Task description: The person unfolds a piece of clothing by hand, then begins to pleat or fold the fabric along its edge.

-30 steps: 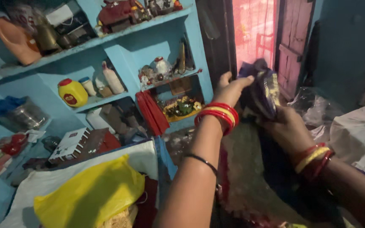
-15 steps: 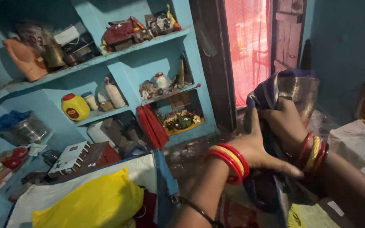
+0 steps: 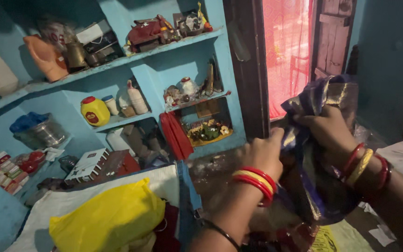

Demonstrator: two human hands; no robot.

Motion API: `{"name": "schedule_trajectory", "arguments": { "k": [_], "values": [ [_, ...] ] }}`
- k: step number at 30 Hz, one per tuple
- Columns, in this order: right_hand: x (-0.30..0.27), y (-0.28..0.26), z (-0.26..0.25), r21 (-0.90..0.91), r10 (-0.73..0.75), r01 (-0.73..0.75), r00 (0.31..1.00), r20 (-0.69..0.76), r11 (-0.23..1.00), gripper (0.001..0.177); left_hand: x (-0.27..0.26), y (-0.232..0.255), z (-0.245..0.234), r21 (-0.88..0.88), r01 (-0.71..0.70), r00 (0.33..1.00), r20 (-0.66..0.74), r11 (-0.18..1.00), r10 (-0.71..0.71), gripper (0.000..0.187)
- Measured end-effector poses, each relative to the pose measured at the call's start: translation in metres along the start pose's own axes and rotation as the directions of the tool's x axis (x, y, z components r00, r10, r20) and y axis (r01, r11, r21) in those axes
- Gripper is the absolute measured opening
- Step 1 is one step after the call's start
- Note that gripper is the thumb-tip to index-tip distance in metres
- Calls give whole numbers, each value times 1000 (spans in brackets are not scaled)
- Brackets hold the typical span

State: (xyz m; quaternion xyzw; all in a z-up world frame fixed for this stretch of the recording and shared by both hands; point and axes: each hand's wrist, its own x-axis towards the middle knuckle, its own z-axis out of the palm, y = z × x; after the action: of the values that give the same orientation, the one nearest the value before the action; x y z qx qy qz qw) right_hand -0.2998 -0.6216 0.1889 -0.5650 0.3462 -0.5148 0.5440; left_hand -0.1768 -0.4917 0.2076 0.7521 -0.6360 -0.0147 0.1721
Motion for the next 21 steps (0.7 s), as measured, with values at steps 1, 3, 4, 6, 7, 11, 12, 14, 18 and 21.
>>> {"name": "schedule_trajectory", "arguments": {
  "k": [1, 3, 4, 6, 7, 11, 12, 14, 18, 21],
  "values": [
    [3, 0, -4, -1, 0, 0, 1000, 1, 1000, 17, 3, -6, -2, -60, 14, 998, -55, 998, -17, 53],
    [6, 1, -11, -63, 133, -141, 984, -116, 988, 33, 9, -13, -4, -121, 23, 994, -108, 992, -36, 51],
    [6, 2, -15, -64, 134, -142, 984, -117, 988, 33, 13, -17, -7, -196, 55, 988, -134, 979, -83, 45],
    [4, 3, -25, 64, 117, -120, 992, 46, 991, 32, 18, -23, -10, -271, 81, 980, -156, 959, -127, 40],
    [4, 3, -29, 65, 114, -117, 993, 42, 991, 32, 20, -27, -11, -279, 129, 972, -156, 952, -177, 36],
    [7, 1, -45, 14, 164, -164, 986, 20, 986, 28, 32, -45, -12, -323, 131, 950, -230, 937, -213, 33],
    [9, 2, -48, -27, 175, -176, 984, -31, 984, 26, 34, -50, -12, -324, 130, 950, -229, 937, -211, 33],
    [17, 6, -57, -81, 105, -107, 994, -30, 991, 28, 37, -58, -13, -399, 57, 935, -300, 915, -189, 31],
    [25, 18, -78, -222, -81, 77, 997, -12, 972, 28, 40, -68, -22, -398, 90, 924, -308, 913, -225, 28],
    [32, 28, -81, -305, -61, 53, 998, -14, 951, 26, 43, -73, -27, -437, 147, 905, -304, 888, -299, 31]
  ]
}}
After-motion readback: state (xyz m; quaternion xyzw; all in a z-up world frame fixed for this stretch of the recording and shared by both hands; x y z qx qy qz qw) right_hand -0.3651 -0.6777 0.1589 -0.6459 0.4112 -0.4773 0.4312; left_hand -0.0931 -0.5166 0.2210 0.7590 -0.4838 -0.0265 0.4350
